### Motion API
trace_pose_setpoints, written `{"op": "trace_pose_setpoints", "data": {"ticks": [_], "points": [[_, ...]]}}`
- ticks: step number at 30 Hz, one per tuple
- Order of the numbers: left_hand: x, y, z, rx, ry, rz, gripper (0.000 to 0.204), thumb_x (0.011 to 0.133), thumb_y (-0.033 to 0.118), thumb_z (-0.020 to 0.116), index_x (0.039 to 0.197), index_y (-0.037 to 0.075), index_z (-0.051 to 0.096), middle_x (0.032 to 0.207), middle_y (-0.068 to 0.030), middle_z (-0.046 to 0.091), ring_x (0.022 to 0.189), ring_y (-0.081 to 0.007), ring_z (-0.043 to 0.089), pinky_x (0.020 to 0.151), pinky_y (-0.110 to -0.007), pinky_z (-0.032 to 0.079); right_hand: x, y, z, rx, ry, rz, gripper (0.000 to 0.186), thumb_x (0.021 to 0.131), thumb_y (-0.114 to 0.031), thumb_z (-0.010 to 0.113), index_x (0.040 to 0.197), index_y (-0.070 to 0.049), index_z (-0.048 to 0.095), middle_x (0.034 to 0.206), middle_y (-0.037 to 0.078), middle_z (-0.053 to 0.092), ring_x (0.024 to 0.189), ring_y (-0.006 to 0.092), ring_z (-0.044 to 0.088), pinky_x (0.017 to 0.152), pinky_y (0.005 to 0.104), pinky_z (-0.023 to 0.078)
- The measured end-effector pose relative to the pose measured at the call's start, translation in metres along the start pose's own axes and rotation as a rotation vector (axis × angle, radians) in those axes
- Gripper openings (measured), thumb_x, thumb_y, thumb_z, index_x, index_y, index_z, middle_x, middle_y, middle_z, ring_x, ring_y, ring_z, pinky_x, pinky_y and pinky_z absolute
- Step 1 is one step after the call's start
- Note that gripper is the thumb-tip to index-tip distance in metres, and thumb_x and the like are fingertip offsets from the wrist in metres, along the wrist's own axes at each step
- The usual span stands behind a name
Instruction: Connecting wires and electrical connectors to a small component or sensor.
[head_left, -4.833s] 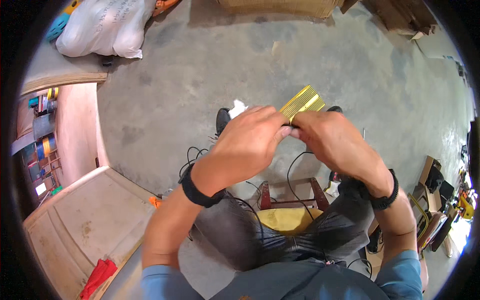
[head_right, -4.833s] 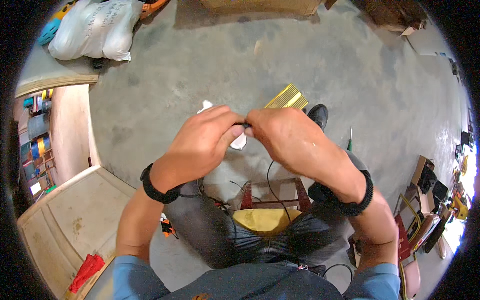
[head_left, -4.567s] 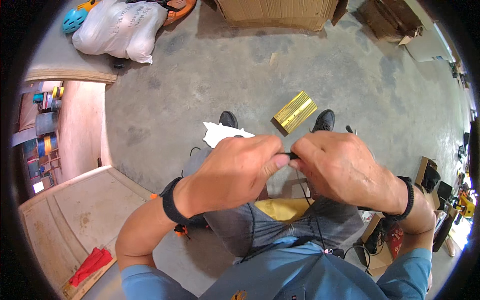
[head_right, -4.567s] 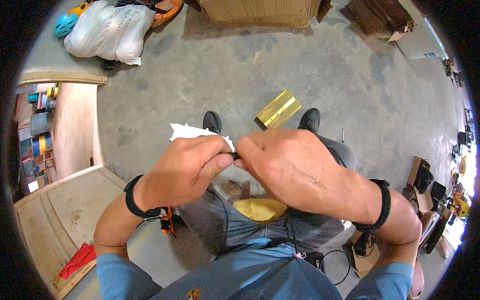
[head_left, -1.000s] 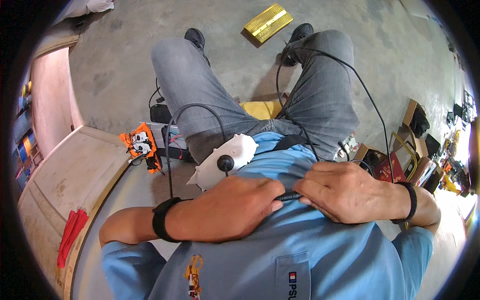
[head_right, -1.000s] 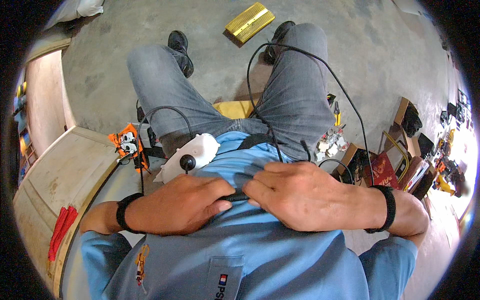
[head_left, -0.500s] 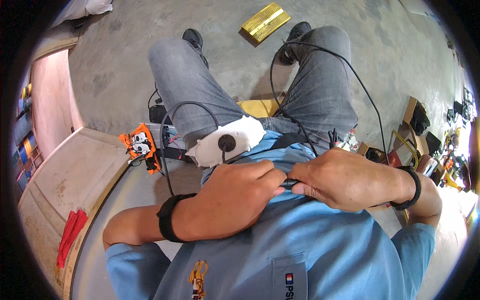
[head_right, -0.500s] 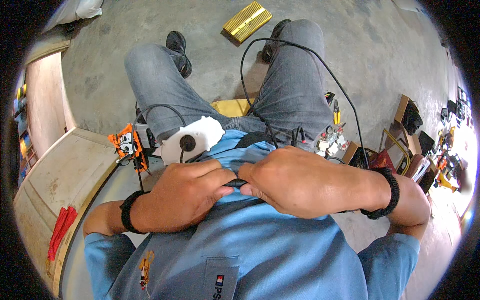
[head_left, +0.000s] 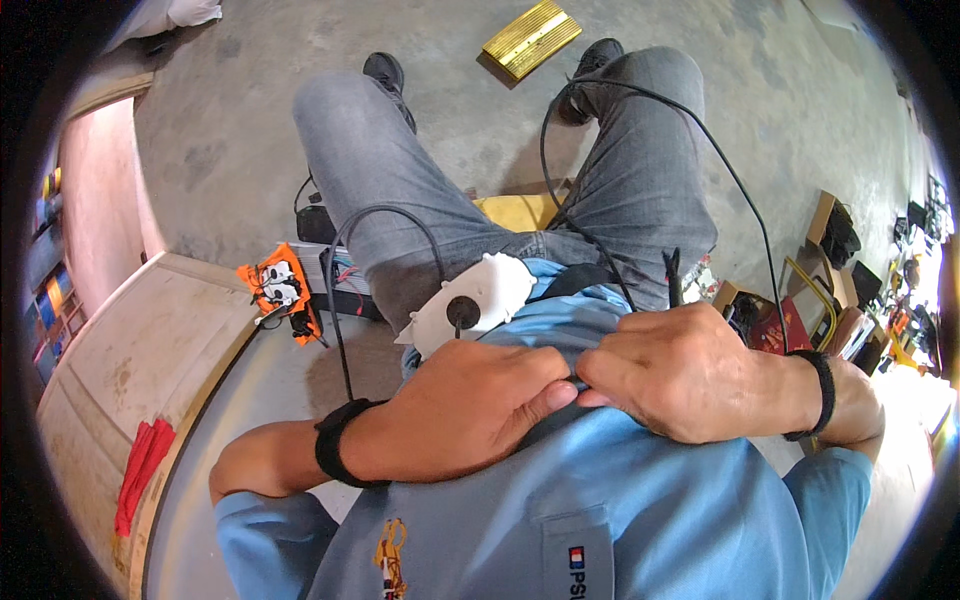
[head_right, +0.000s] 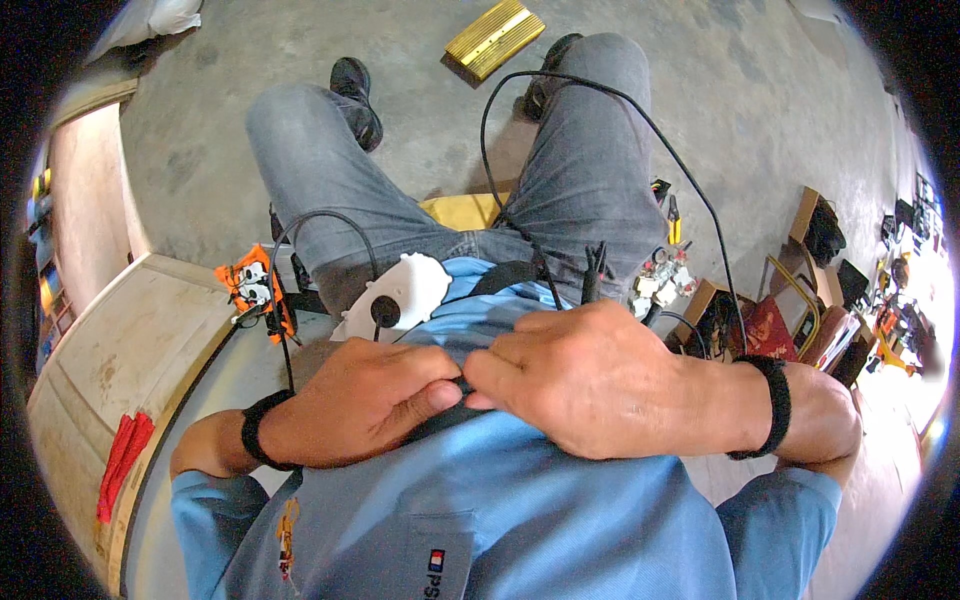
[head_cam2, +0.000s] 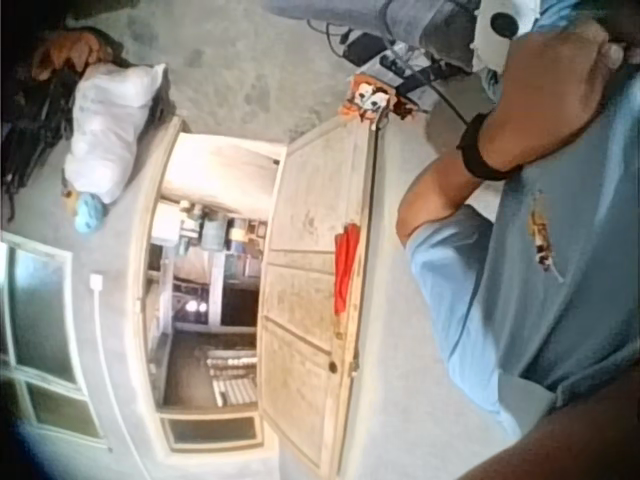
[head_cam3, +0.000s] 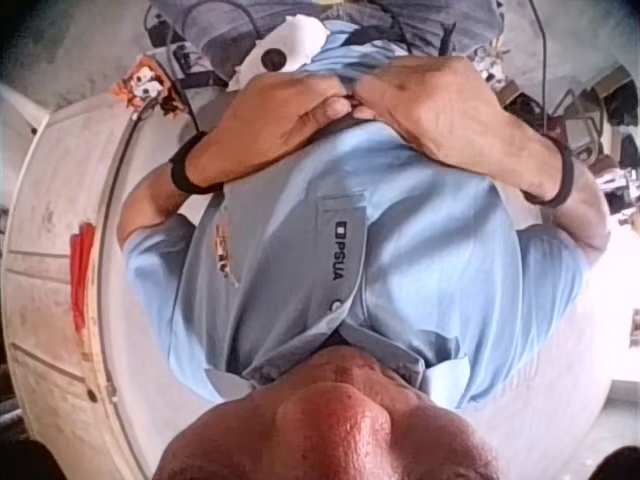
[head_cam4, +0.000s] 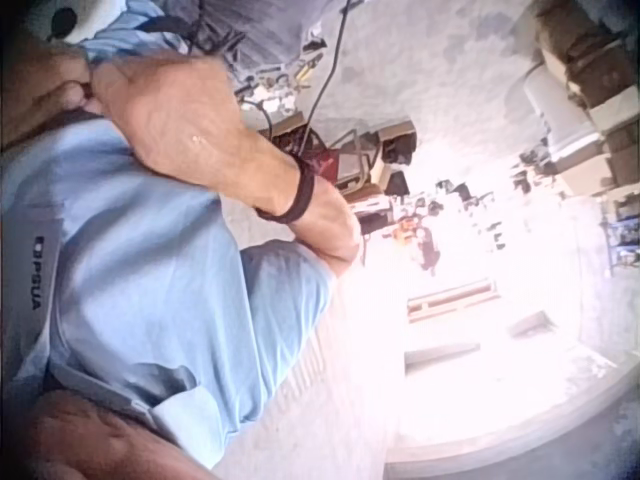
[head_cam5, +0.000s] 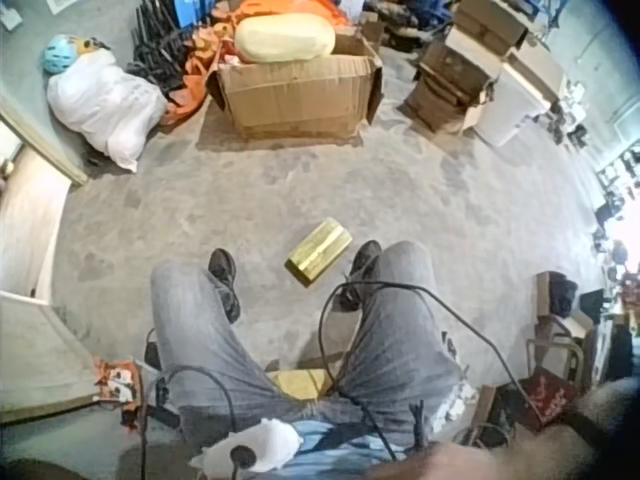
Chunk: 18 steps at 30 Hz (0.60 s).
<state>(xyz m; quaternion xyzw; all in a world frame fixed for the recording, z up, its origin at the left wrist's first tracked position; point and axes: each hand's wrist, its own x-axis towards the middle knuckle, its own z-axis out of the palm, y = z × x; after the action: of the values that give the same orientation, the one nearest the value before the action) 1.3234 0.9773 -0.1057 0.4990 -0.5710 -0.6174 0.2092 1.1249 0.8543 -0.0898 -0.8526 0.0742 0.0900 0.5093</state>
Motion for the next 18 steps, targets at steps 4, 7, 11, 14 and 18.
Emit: {"op": "trace_pose_setpoints", "data": {"ticks": [4,7,11,14,18], "points": [[0.001,-0.005,-0.009,-0.24,-0.106,-0.004,0.025,0.099,0.027,0.054,0.088,0.005,0.056,0.067,-0.0152,0.055,0.064,-0.0343,0.059,0.057,-0.042,0.043,-0.002,-0.001,0.003,-0.267,0.089,-0.114,0.016,0.08,-0.021,0.061,0.081,-0.008,0.052,0.068,0.002,0.047,0.062,0.0169,0.053,0.05,0.0301,0.048],[0.002,-0.007,-0.015,-0.251,-0.186,0.011,0.022,0.099,0.028,0.055,0.092,0.006,0.058,0.07,-0.0133,0.056,0.065,-0.0331,0.06,0.058,-0.04,0.045,-0.003,0.001,0.005,-0.427,0.189,-0.174,0.016,0.074,-0.019,0.061,0.08,-0.008,0.052,0.067,0.001,0.043,0.06,0.0141,0.05,0.048,0.0282,0.046],[0.0,-0.009,-0.009,-0.241,-0.141,0.08,0.023,0.098,0.025,0.055,0.09,0.003,0.055,0.069,-0.0162,0.055,0.065,-0.0361,0.058,0.058,-0.045,0.043,-0.003,0.005,0.0,-0.153,0.053,-0.116,0.018,0.085,-0.022,0.06,0.078,-0.009,0.05,0.066,0.003,0.047,0.061,0.0187,0.054,0.048,0.0314,0.047],[-0.002,-0.008,-0.009,-0.134,-0.135,0.169,0.02,0.097,0.026,0.057,0.094,0.006,0.056,0.077,-0.0122,0.057,0.068,-0.0339,0.06,0.058,-0.042,0.046,-0.004,0.003,-0.005,0.13,-0.045,-0.012,0.026,0.094,-0.027,0.057,0.078,-0.008,0.048,0.065,0.007,0.05,0.06,0.0261,0.057,0.05,0.0372,0.047],[0.0,-0.007,-0.01,-0.091,-0.104,0.205,0.02,0.097,0.026,0.058,0.093,0.006,0.056,0.075,-0.0118,0.056,0.067,-0.0333,0.06,0.057,-0.042,0.046,-0.003,0.009,-0.01,0.518,-0.251,0.142,0.03,0.1,-0.032,0.052,0.081,-0.008,0.048,0.062,0.014,0.05,0.059,0.0359,0.057,0.052,0.0461,0.044]]}}
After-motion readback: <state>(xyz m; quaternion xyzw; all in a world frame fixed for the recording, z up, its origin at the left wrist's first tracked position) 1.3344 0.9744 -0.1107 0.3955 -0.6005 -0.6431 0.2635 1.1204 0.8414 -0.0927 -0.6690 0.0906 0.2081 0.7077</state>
